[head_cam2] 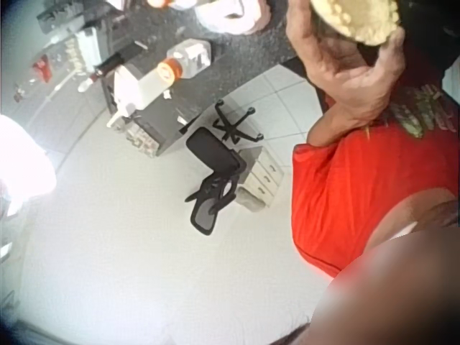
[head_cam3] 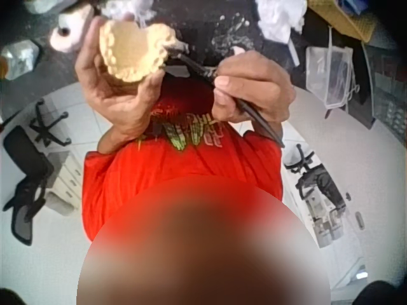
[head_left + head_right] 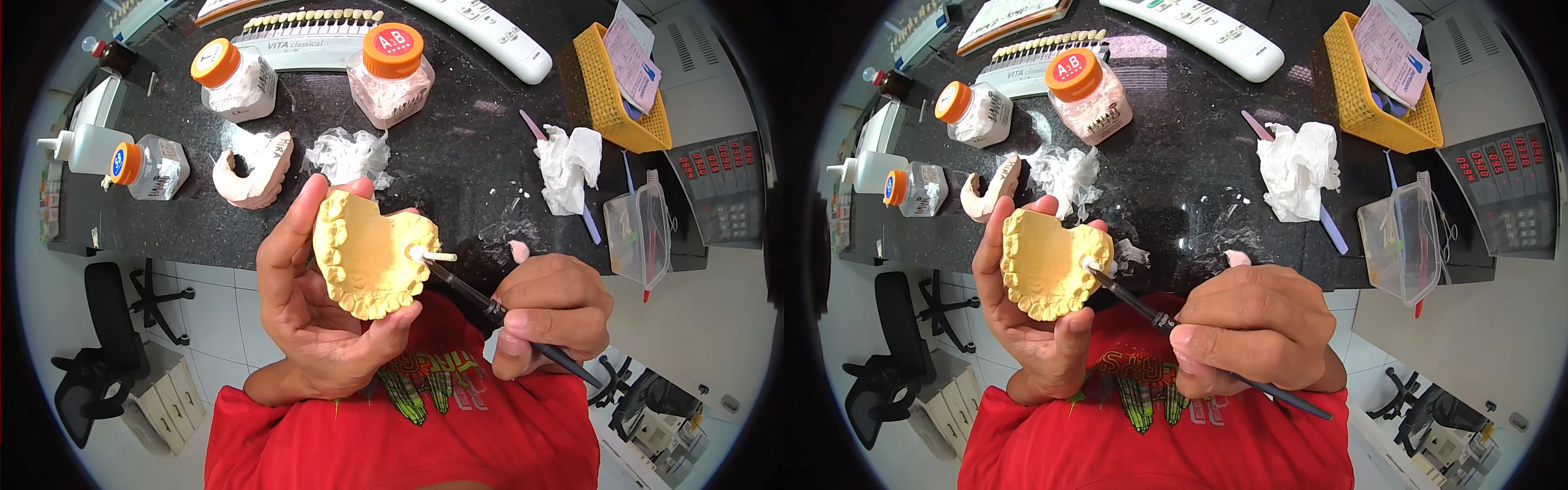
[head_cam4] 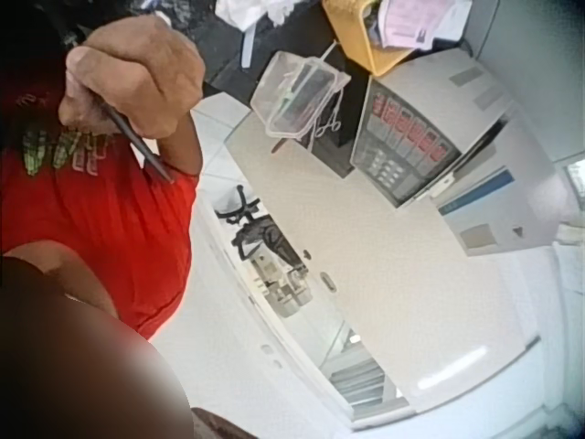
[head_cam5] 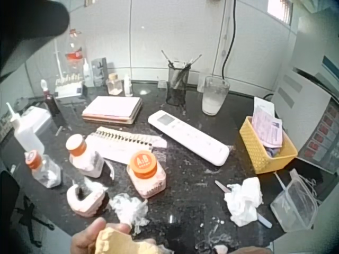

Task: Applying and shaping pink dental material onto a plaster dental cast using a brush and a small tool.

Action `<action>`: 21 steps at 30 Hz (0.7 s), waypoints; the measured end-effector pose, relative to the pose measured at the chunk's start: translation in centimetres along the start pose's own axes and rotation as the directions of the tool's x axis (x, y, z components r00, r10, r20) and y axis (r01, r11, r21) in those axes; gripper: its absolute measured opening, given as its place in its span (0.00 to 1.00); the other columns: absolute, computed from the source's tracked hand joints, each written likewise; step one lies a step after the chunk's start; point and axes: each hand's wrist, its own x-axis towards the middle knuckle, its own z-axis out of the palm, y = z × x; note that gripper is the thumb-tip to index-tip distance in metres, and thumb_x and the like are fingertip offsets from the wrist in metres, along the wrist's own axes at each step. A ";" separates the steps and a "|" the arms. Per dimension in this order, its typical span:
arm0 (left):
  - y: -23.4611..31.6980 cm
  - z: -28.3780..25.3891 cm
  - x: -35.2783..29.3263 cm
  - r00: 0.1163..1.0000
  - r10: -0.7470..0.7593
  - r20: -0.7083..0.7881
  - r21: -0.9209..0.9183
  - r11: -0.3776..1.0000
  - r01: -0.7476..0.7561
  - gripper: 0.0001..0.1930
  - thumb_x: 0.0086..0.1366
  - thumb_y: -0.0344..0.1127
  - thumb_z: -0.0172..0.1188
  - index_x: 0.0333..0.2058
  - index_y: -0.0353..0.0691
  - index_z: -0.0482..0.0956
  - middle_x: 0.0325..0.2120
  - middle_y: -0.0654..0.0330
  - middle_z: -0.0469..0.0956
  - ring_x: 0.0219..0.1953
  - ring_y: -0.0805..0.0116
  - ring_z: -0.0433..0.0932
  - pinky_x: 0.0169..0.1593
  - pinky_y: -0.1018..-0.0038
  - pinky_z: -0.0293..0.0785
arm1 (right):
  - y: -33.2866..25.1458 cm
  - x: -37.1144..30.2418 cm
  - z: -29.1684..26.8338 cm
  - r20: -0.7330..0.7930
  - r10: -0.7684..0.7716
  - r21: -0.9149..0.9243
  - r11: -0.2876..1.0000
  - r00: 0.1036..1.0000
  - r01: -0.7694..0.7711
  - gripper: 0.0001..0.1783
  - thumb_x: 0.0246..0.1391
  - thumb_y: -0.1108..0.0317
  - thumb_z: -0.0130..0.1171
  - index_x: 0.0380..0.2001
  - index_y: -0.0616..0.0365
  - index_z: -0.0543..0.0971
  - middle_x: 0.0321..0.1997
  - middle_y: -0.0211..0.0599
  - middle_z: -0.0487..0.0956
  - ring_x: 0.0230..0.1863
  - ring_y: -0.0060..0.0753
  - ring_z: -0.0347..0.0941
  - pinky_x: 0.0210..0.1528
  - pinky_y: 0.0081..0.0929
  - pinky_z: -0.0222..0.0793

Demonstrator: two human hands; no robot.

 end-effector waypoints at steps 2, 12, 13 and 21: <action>0.1 0.0 0.0 1.000 -0.002 0.006 -0.004 1.000 0.002 0.48 0.52 0.43 0.71 0.63 0.32 0.49 0.57 0.47 0.62 0.61 0.58 0.63 0.57 0.56 0.72 | -0.1 0.0 -0.1 -0.010 0.003 0.008 1.000 1.000 -0.003 0.11 0.38 0.79 0.61 0.30 0.59 0.77 0.21 0.33 0.75 0.17 0.28 0.74 0.16 0.19 0.71; -0.9 0.0 0.1 0.992 0.127 -0.008 -0.198 0.972 -0.126 0.46 0.47 0.21 0.69 0.62 0.26 0.49 0.58 0.37 0.60 0.60 0.52 0.66 0.58 0.63 0.71 | 0.1 0.0 -0.2 -0.006 -0.016 0.055 0.998 1.000 0.016 0.10 0.40 0.77 0.64 0.30 0.60 0.77 0.22 0.34 0.75 0.17 0.27 0.73 0.16 0.19 0.70; -0.7 0.0 0.2 0.992 0.127 -0.005 -0.201 0.972 -0.125 0.46 0.47 0.21 0.69 0.62 0.26 0.49 0.58 0.37 0.60 0.60 0.52 0.66 0.58 0.63 0.71 | 0.1 -0.1 -0.2 -0.007 -0.017 0.051 0.999 1.000 0.017 0.10 0.40 0.77 0.64 0.30 0.60 0.77 0.22 0.34 0.75 0.17 0.27 0.73 0.16 0.19 0.70; 0.1 -0.2 0.5 0.998 0.027 0.058 -0.279 0.960 -0.010 0.45 0.53 0.25 0.65 0.64 0.33 0.45 0.59 0.36 0.60 0.55 0.53 0.71 0.57 0.66 0.70 | -3.6 1.7 -4.6 -0.250 0.003 -0.214 0.975 0.968 -0.059 0.16 0.56 0.56 0.58 0.37 0.59 0.76 0.32 0.41 0.69 0.22 0.27 0.67 0.19 0.15 0.66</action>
